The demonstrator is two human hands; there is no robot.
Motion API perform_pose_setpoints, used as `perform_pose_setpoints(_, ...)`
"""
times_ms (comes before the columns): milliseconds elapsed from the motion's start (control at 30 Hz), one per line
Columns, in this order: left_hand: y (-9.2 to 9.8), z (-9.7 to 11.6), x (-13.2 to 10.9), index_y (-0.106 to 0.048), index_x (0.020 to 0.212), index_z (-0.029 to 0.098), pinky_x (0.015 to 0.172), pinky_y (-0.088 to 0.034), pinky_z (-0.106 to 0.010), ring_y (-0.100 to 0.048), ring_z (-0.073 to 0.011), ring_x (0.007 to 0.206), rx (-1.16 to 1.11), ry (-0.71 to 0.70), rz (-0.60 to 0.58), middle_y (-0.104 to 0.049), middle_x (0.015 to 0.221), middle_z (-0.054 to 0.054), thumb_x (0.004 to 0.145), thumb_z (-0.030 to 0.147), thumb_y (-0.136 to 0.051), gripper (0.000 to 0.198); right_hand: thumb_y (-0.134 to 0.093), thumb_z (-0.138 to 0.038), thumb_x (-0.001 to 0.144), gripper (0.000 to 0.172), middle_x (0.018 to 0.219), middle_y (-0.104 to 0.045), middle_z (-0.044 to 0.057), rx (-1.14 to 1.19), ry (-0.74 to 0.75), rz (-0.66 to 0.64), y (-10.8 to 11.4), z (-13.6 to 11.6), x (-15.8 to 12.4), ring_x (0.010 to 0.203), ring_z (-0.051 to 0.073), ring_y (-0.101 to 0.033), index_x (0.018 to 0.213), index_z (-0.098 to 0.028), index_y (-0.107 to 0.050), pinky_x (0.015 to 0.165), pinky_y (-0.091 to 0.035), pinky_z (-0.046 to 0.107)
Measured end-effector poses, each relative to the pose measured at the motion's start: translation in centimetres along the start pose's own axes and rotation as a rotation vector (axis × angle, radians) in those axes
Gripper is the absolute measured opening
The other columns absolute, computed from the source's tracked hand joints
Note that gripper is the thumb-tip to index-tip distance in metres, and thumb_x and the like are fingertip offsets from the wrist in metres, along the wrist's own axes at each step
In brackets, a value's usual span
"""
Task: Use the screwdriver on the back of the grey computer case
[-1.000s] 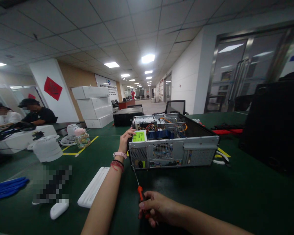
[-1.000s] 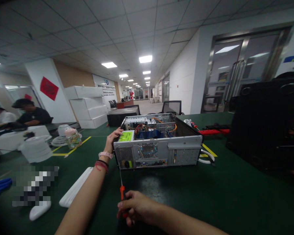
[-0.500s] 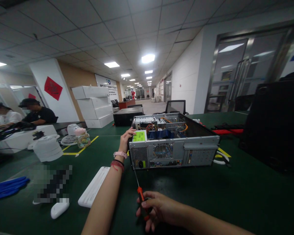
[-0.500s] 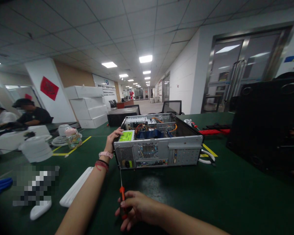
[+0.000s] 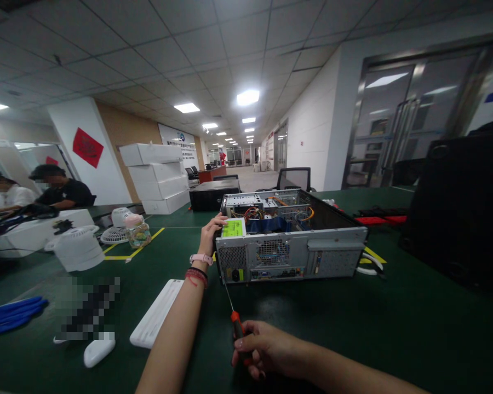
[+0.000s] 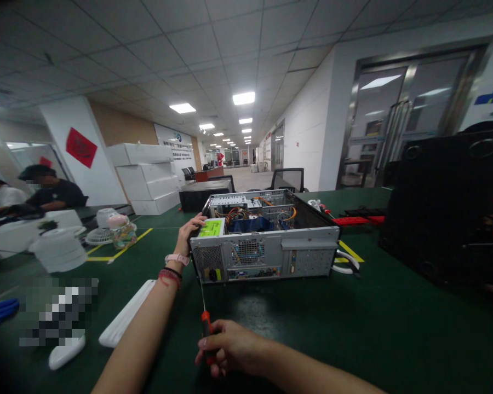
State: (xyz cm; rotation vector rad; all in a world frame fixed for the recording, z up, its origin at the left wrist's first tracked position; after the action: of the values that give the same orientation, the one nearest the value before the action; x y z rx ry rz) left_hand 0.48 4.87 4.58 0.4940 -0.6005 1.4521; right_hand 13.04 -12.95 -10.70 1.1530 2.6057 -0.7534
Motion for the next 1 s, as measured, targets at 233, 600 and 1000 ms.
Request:
perform_pose_setpoints(233, 0.0, -0.2, 0.1, -0.065, 0.064, 0.017, 0.108, -0.029, -0.040, -0.045, -0.0262, 0.124, -0.011, 0.020, 0.011, -0.070, 0.097, -0.006, 0.065, 0.017, -0.046, 0.019, -0.071, -0.036, 0.058, 0.052, 0.077, -0.066, 0.001, 0.018, 0.006, -0.034, -0.1, 0.0, 0.0, 0.045, 0.010, -0.057, 0.094, -0.019, -0.038, 0.045, -0.039, 0.020)
perform_pose_setpoints(600, 0.1, -0.2, 0.0, -0.065, 0.064, 0.017, 0.108, -0.030, -0.040, -0.045, -0.0266, 0.124, -0.010, 0.017, 0.007, -0.069, 0.098, -0.006, 0.066, 0.018, -0.046, 0.019, -0.069, -0.037, 0.063, 0.050, 0.084, -0.064, 0.002, 0.061, 0.002, -0.156, -0.2, 0.3, 0.2, 0.060, 0.017, -0.067, 0.101, -0.018, -0.044, 0.054, -0.047, 0.025)
perform_pose_setpoints(1000, 0.0, -0.1, 0.0, -0.065, 0.064, 0.016, 0.108, -0.029, -0.039, -0.046, -0.0266, 0.123, -0.009, 0.003, -0.001, -0.070, 0.097, -0.006, 0.065, 0.019, -0.048, 0.017, -0.067, -0.036, 0.061, 0.044, 0.076, -0.067, 0.002, -0.041, -0.001, -0.081, -0.9, 0.0, -1.0, 0.038, 0.007, -0.054, 0.093, -0.018, -0.044, 0.036, -0.035, 0.016)
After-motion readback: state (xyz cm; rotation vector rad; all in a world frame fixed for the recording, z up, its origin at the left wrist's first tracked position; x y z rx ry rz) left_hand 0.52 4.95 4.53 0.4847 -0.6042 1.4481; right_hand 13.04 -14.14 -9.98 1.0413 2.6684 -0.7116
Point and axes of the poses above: each hand's wrist, its own x-axis towards the middle knuckle, its own y-axis out of the back of the hand, z = x × y, the point moved 5 cm from there along x, towards the middle knuckle
